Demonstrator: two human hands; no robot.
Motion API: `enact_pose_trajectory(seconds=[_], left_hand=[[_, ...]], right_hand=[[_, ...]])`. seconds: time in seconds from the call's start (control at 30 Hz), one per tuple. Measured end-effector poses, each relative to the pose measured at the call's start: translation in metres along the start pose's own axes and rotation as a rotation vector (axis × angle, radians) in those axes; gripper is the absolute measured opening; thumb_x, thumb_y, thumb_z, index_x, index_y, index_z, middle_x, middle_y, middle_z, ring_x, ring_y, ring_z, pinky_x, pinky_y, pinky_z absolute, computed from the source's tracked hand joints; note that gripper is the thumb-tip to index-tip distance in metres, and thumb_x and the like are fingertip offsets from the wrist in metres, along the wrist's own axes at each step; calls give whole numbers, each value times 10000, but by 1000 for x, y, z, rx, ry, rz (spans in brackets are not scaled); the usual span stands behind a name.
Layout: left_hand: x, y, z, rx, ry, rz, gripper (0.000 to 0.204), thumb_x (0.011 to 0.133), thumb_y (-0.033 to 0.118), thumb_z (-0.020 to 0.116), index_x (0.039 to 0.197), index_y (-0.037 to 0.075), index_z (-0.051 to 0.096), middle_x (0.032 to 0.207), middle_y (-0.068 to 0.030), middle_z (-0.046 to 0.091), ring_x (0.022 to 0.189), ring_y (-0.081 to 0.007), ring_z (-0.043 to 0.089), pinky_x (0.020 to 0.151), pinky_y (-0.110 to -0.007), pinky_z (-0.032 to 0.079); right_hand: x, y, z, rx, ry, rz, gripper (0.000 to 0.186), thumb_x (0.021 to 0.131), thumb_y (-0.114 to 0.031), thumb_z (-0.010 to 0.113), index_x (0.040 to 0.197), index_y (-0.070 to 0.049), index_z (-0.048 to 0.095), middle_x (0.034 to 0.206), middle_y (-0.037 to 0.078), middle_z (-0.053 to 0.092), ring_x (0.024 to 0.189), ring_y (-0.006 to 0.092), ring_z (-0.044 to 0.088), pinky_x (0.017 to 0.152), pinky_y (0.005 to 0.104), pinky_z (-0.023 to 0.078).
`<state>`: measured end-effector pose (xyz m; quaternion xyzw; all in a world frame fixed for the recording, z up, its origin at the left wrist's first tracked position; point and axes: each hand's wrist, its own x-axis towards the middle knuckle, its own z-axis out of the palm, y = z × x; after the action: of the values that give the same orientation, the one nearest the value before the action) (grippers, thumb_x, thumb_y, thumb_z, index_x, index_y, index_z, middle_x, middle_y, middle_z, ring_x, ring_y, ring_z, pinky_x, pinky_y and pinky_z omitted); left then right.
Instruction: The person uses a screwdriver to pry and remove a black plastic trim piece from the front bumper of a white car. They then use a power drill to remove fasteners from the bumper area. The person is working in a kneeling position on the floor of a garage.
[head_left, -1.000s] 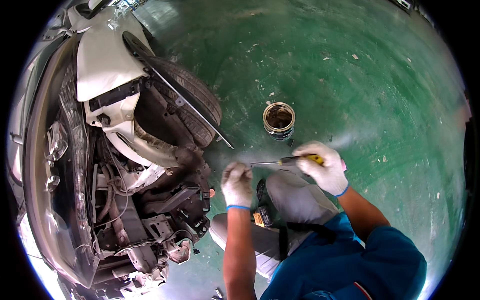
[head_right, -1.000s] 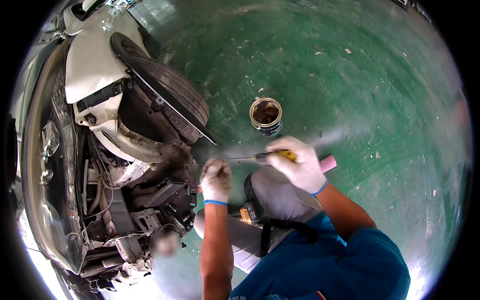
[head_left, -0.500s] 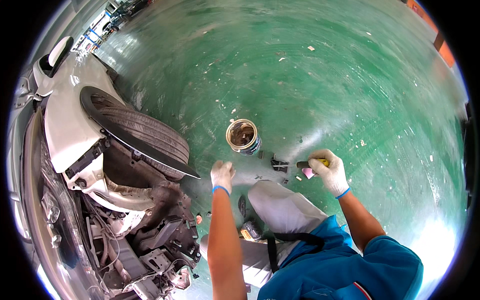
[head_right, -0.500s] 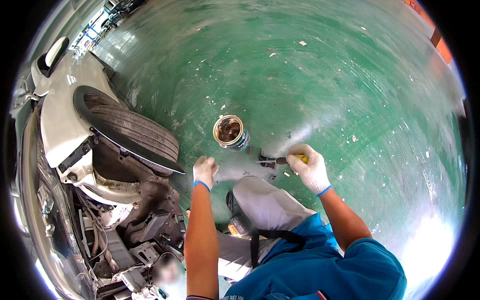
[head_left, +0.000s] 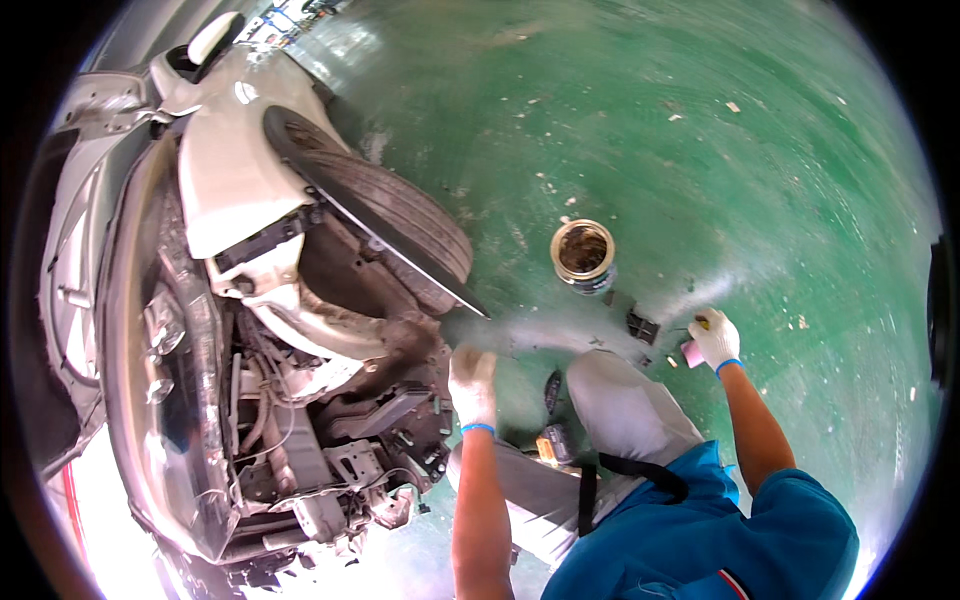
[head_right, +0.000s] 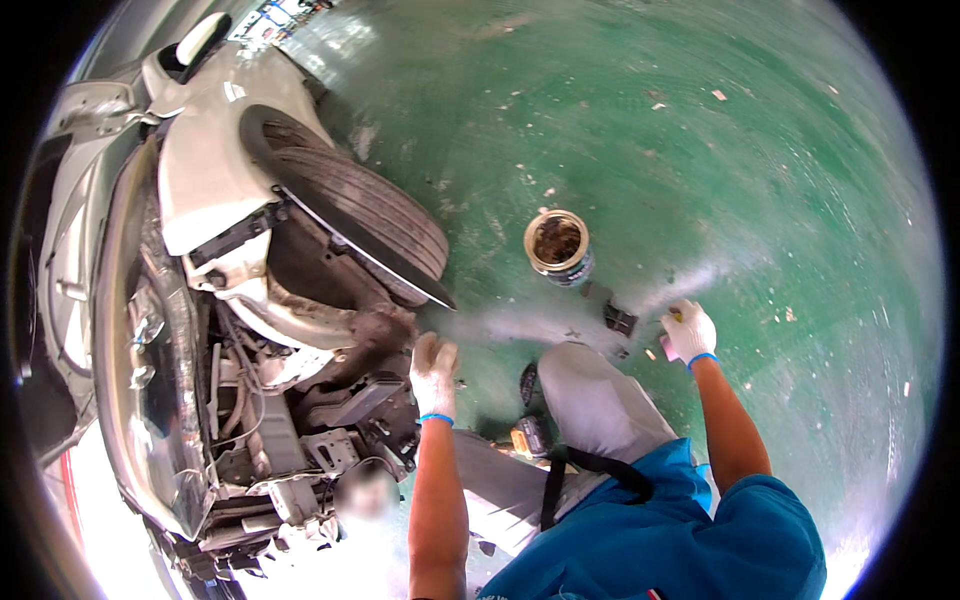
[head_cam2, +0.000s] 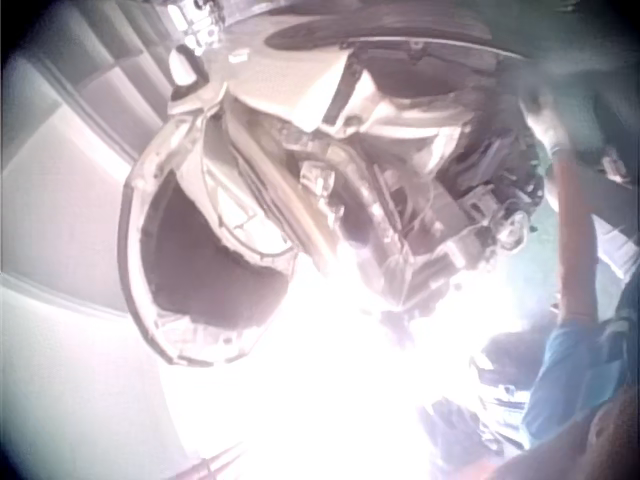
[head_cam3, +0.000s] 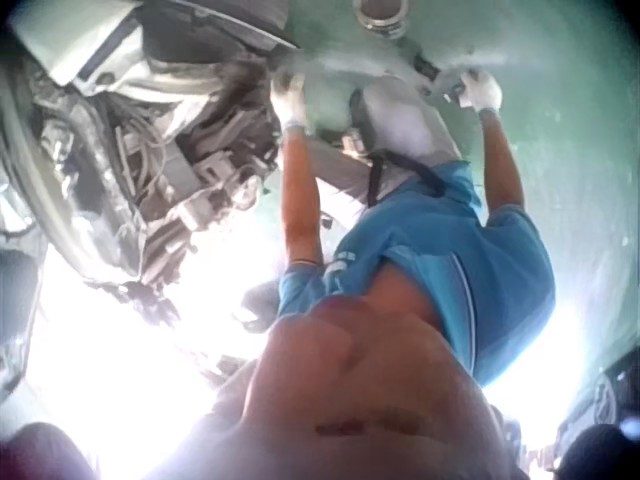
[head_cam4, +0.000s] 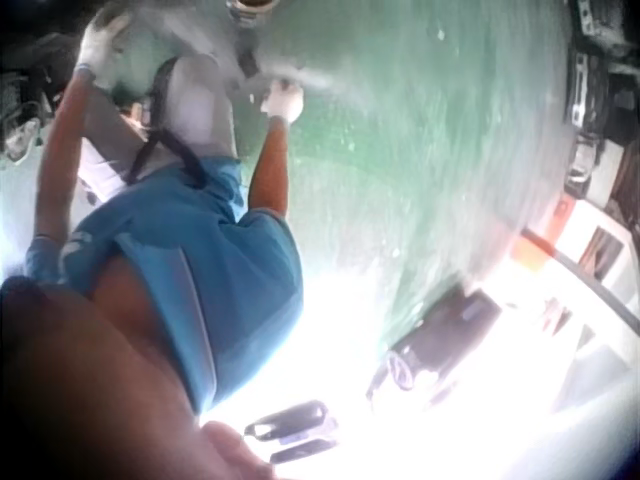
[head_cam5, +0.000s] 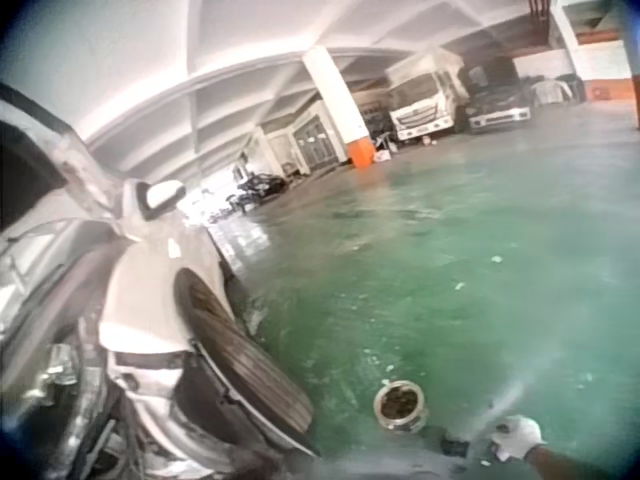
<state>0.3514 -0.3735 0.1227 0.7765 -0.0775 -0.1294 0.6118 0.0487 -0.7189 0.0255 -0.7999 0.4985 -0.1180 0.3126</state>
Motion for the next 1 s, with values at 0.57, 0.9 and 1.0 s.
enact_pose_trajectory(seconds=[0.57,0.9,1.0], left_hand=[[68,301,-95,1187,797,1103,440,855,109,658,1277,-14,642,1267,-238,655,1135,-405,649,1000,-477,517],[86,308,-123,1384,759,1168,514,839,111,703,1336,26,603,1311,-227,641,1161,-401,651,993,-471,527],[91,309,-116,1429,840,1157,498,830,104,695,1316,44,602,1236,-218,660,1093,-391,662,959,-469,532]], right_hand=[[-44,-271,-86,1309,-523,-439,436,922,-33,706,1344,-30,596,1207,89,630,915,156,675,806,300,598],[-85,-289,-49,1242,-758,-401,427,906,9,724,1319,-15,619,1180,87,653,936,128,661,793,285,578],[-84,-277,-44,1294,-825,-232,443,900,58,705,1327,-20,616,1178,84,631,962,140,663,798,304,590]])
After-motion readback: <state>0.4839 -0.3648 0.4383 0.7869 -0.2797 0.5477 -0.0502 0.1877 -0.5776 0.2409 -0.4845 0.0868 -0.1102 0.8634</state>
